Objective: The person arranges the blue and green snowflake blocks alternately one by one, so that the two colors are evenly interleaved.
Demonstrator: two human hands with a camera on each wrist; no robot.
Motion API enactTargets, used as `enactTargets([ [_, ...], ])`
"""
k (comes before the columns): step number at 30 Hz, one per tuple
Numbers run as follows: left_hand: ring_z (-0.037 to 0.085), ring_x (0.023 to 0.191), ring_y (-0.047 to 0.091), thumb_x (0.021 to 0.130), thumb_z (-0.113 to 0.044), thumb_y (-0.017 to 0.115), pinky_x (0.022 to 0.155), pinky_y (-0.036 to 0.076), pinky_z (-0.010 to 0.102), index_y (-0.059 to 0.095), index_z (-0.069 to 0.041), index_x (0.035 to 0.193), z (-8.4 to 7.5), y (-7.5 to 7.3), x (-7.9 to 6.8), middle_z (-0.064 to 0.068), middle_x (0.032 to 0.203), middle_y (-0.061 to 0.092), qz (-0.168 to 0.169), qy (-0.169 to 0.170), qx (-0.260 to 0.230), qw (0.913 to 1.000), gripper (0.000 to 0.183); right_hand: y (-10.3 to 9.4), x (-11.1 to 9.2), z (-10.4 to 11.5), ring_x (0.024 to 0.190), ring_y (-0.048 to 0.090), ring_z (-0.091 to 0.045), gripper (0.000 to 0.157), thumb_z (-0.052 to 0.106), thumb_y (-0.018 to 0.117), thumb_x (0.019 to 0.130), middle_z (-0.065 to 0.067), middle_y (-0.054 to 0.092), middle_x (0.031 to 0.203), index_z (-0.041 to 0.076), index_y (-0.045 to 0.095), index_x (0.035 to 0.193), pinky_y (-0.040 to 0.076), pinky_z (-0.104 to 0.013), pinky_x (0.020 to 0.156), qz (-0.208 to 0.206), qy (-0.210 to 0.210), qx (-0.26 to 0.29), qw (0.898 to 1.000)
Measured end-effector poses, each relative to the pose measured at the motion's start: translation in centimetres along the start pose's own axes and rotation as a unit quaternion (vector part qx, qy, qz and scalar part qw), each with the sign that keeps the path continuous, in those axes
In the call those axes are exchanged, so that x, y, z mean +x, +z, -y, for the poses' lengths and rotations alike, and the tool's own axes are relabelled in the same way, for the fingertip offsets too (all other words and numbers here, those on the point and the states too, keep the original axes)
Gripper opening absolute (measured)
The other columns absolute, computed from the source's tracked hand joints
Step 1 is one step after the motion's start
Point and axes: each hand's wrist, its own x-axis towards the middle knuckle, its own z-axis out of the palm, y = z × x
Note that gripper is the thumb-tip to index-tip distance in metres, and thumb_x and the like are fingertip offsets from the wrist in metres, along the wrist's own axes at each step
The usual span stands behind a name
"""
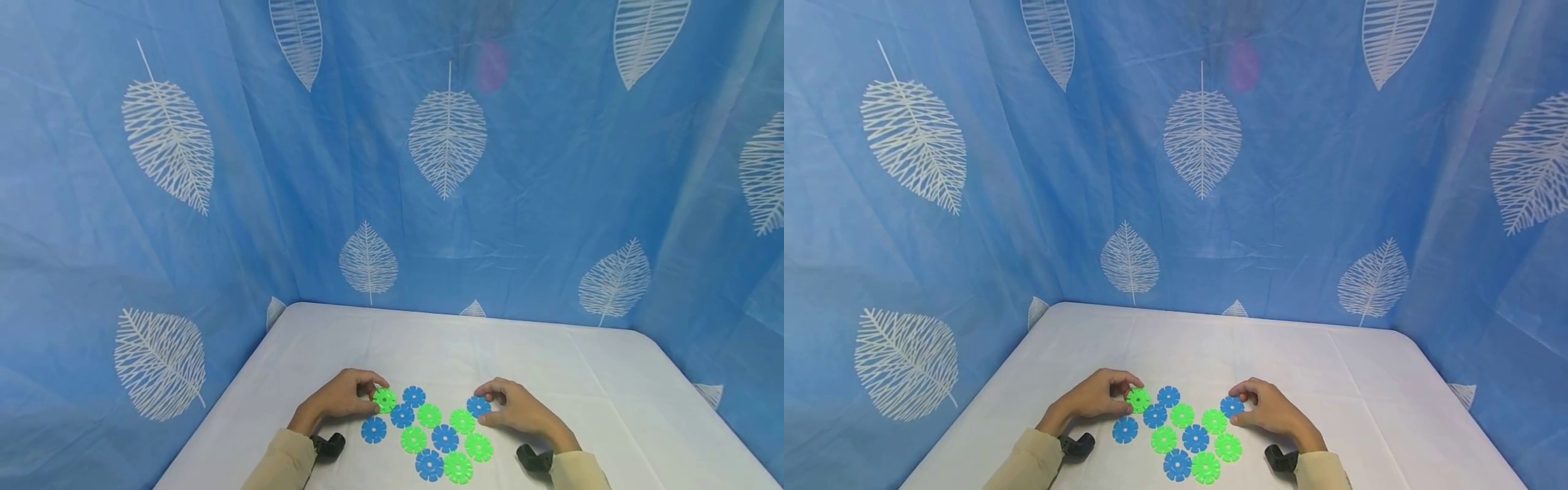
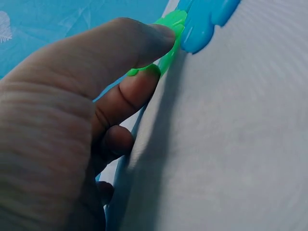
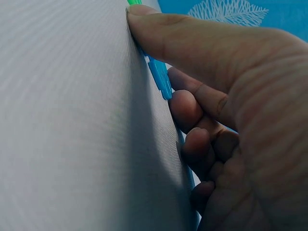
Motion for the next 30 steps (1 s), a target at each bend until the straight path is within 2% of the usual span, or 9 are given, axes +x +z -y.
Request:
enactTargets([
  [5,0.001,0.068,0.055,0.083,-0.024,0.079,0.066,0.049,0.023,0.073,-0.029,0.117,0.0,0.2,-0.2,-0.012,0.080,0.069,-0.008,0.003,-0.005,1.0000,0.035,0.2,-0.1,-0.1,0.092,0.048,-0.015,0.045,0.039,0.083,0.080,0.000,0.057,0.102,0.020,0.068,0.118,0.043,-0.031,0.082,-0.001,-0.002,-0.002,1.000],
  [12,0.004,0.069,0.059,0.086,-0.024,0.078,0.071,0.051,0.024,0.073,-0.027,0.118,0.2,0.0,-0.2,-0.010,0.079,0.071,-0.010,0.002,-0.033,0.9994,0.033,0.1,-0.1,-0.4,0.094,0.050,-0.012,0.046,0.043,0.082,0.080,0.002,0.058,0.103,0.023,0.068,0.118,0.045,-0.031,0.086,-0.002,-0.003,-0.006,1.000],
  [15,0.005,0.073,0.060,0.087,-0.026,0.078,0.072,0.050,0.025,0.072,-0.028,0.121,0.2,-0.2,-0.1,-0.009,0.082,0.071,-0.023,0.002,-0.044,0.9988,0.034,0.1,-0.1,-0.3,0.094,0.050,-0.013,0.046,0.042,0.082,0.080,0.002,0.058,0.103,0.022,0.068,0.119,0.045,-0.033,0.086,-0.004,-0.007,-0.008,1.000],
  [18,0.007,0.076,0.060,0.088,-0.027,0.077,0.068,0.049,0.024,0.071,-0.027,0.123,0.3,-0.6,0.0,-0.007,0.086,0.071,-0.056,0.003,-0.047,0.9973,0.036,0.0,0.0,-0.2,0.094,0.050,-0.013,0.045,0.041,0.082,0.080,0.001,0.058,0.103,0.021,0.068,0.119,0.046,-0.033,0.086,-0.002,-0.008,-0.009,1.000],
  [22,0.008,0.076,0.058,0.089,-0.028,0.076,0.062,0.047,0.024,0.070,-0.024,0.125,0.5,-1.1,0.0,-0.004,0.087,0.068,-0.118,-0.005,-0.057,0.9914,0.036,0.0,0.0,-0.1,0.094,0.050,-0.013,0.045,0.040,0.082,0.081,0.001,0.058,0.104,0.021,0.067,0.118,0.045,-0.032,0.085,-0.001,-0.009,-0.007,1.000],
  [26,0.009,0.075,0.057,0.089,-0.028,0.076,0.059,0.046,0.024,0.069,-0.023,0.126,0.7,-1.5,0.0,-0.002,0.085,0.068,-0.179,-0.025,-0.075,0.9807,0.038,0.1,0.0,0.0,0.094,0.049,-0.014,0.045,0.040,0.083,0.080,0.001,0.057,0.103,0.021,0.067,0.118,0.045,-0.033,0.084,0.000,-0.004,-0.007,1.000],
  [30,0.011,0.078,0.057,0.089,-0.026,0.077,0.062,0.046,0.024,0.069,-0.024,0.126,0.9,-2.1,-0.1,-0.002,0.086,0.069,-0.243,-0.042,-0.093,0.9646,0.038,0.1,0.0,0.1,0.096,0.051,-0.017,0.046,0.039,0.084,0.080,0.000,0.058,0.103,0.020,0.068,0.118,0.046,-0.040,0.089,0.000,0.002,-0.005,1.000],
])
